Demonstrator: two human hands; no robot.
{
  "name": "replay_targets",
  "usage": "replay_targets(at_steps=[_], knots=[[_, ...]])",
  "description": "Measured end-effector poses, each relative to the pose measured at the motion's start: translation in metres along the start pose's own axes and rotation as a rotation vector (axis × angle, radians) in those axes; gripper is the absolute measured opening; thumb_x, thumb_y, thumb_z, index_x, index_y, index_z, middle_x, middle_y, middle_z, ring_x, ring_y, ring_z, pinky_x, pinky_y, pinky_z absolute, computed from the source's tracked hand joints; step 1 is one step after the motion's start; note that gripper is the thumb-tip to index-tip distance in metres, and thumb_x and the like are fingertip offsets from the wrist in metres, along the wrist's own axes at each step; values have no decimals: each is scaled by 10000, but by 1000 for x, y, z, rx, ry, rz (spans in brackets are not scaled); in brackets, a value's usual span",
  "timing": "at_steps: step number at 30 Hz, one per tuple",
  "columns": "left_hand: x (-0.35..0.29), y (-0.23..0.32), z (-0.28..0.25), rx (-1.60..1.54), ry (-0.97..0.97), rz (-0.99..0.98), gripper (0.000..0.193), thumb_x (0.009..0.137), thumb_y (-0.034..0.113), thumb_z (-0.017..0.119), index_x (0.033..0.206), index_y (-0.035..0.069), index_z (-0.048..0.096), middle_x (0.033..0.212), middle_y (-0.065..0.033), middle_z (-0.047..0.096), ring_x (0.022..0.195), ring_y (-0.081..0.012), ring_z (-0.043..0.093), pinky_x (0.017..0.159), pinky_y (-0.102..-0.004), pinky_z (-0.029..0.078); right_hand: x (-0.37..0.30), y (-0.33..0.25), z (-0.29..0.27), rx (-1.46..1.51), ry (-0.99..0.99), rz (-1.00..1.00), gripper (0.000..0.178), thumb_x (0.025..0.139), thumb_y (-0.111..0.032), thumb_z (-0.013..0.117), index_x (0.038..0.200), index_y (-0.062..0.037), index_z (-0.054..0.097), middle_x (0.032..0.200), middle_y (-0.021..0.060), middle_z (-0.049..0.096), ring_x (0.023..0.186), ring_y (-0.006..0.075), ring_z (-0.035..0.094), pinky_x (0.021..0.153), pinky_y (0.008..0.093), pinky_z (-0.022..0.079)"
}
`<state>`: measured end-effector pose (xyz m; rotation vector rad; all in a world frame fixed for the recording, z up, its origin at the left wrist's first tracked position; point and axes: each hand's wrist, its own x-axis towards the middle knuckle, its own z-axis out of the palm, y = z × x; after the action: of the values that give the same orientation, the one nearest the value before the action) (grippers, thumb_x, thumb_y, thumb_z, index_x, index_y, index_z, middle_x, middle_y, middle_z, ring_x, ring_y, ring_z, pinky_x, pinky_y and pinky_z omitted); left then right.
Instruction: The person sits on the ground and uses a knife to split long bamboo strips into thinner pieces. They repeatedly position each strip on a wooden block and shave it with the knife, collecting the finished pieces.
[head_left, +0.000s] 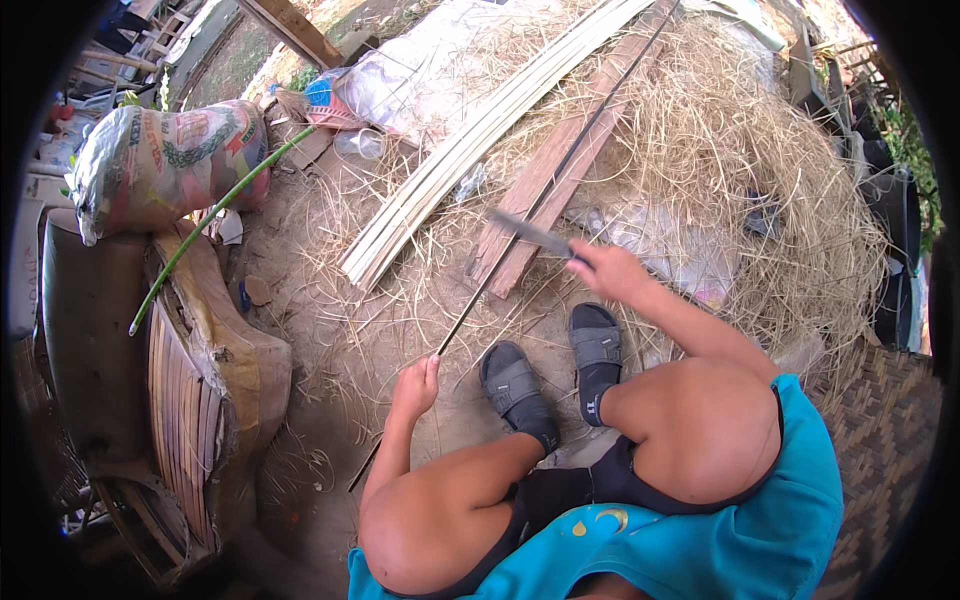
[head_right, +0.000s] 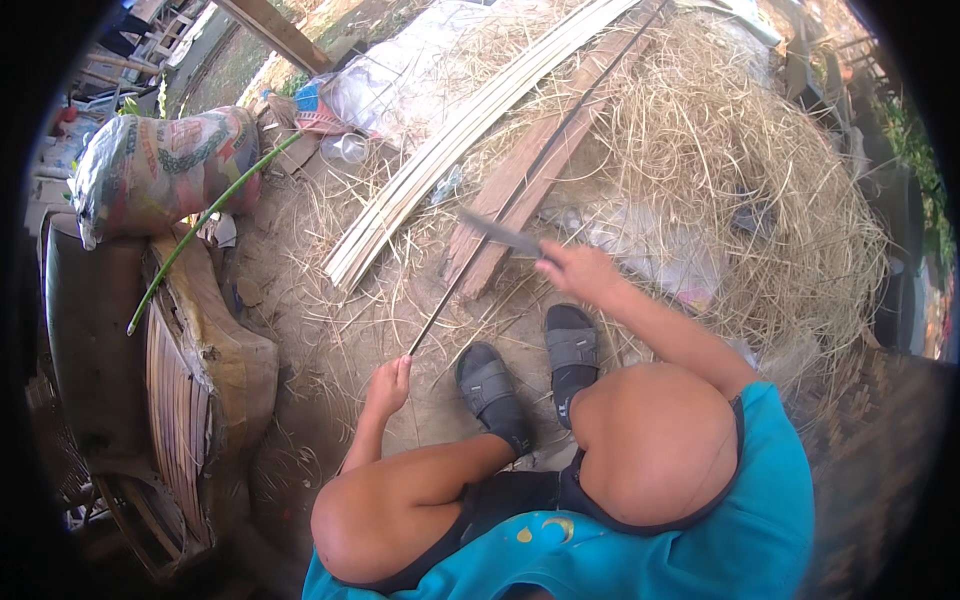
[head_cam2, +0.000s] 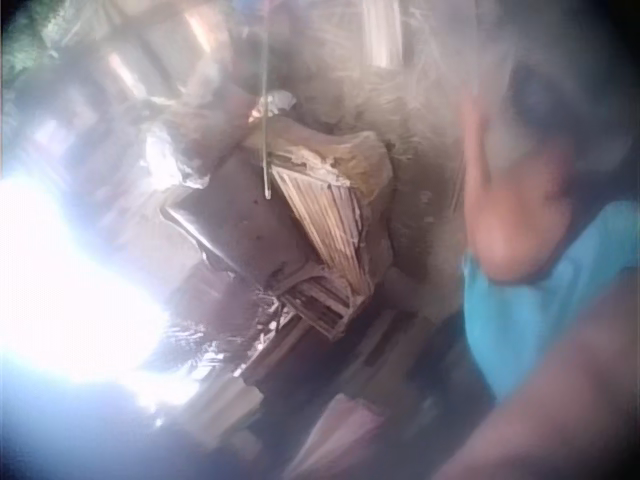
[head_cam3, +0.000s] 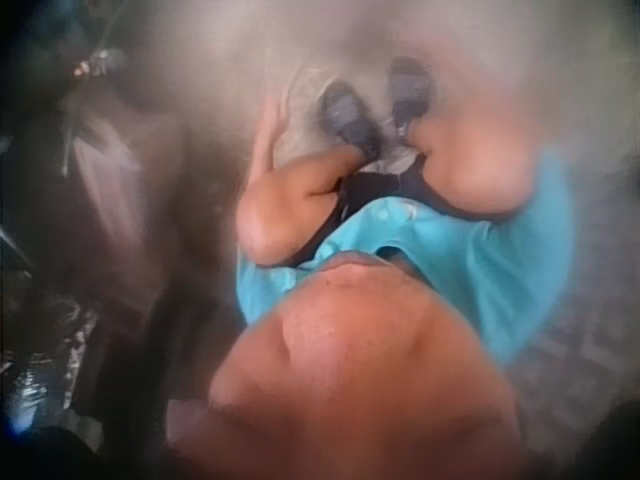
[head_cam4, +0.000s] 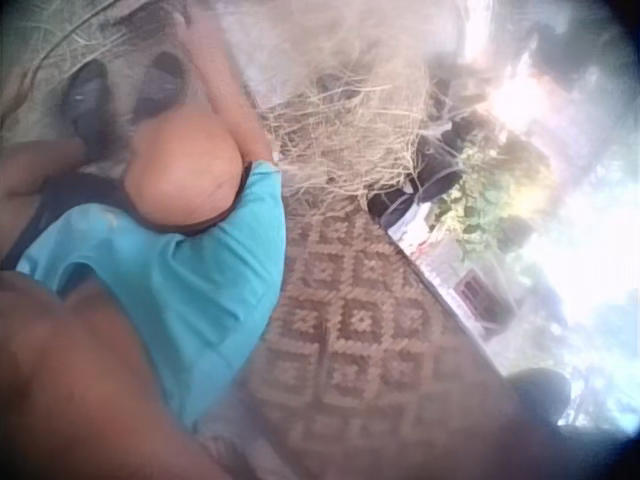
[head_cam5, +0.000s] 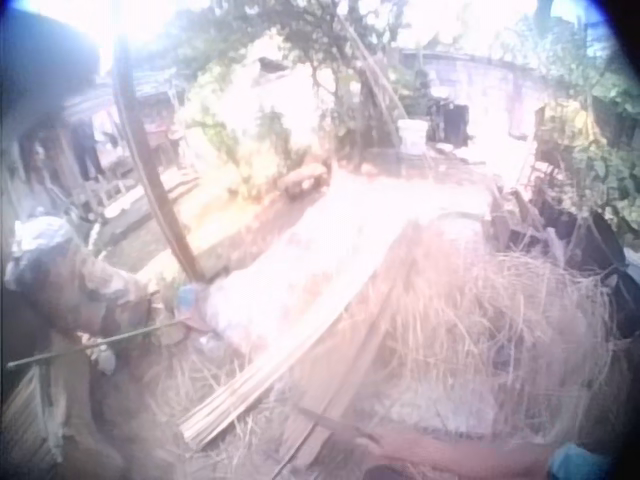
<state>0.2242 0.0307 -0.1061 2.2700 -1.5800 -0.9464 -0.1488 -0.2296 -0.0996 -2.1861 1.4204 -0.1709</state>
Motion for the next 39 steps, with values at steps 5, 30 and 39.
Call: replay_targets(at_steps=[5, 30, 39], knots=[[-15, -8, -2, 18, 27, -78, 464, 1028, 362, 461, 811, -17, 616, 783, -291, 615, 796, -502, 599, 684, -553, 458, 2, -16, 6, -45, -115, -199, 466, 982, -498, 526, 1284, -147, 580, 757, 243, 675, 798, 441, 680, 725, 526, 561], [13, 15, 7, -124, -23, -13, 473, 1048, 376, 431, 808, 7, 603, 656, -214, 622, 633, -387, 642, 643, -509, 487, 32, 14, -19, -20, -41, 97, 366, 1038, -429, 441, 1223, -135, 558, 781, 175, 677, 722, 350, 696, 685, 493, 556], [-100, -92, -33, -75, -226, -445, 660, 1031, 508, 418, 692, -10, 648, 585, -148, 568, 653, -273, 610, 657, -397, 477, 16, 62, -7, -56, 99, 74, 426, 1016, -461, 483, 1316, -165, 546, 806, 190, 693, 764, 395, 699, 688, 502, 562]])
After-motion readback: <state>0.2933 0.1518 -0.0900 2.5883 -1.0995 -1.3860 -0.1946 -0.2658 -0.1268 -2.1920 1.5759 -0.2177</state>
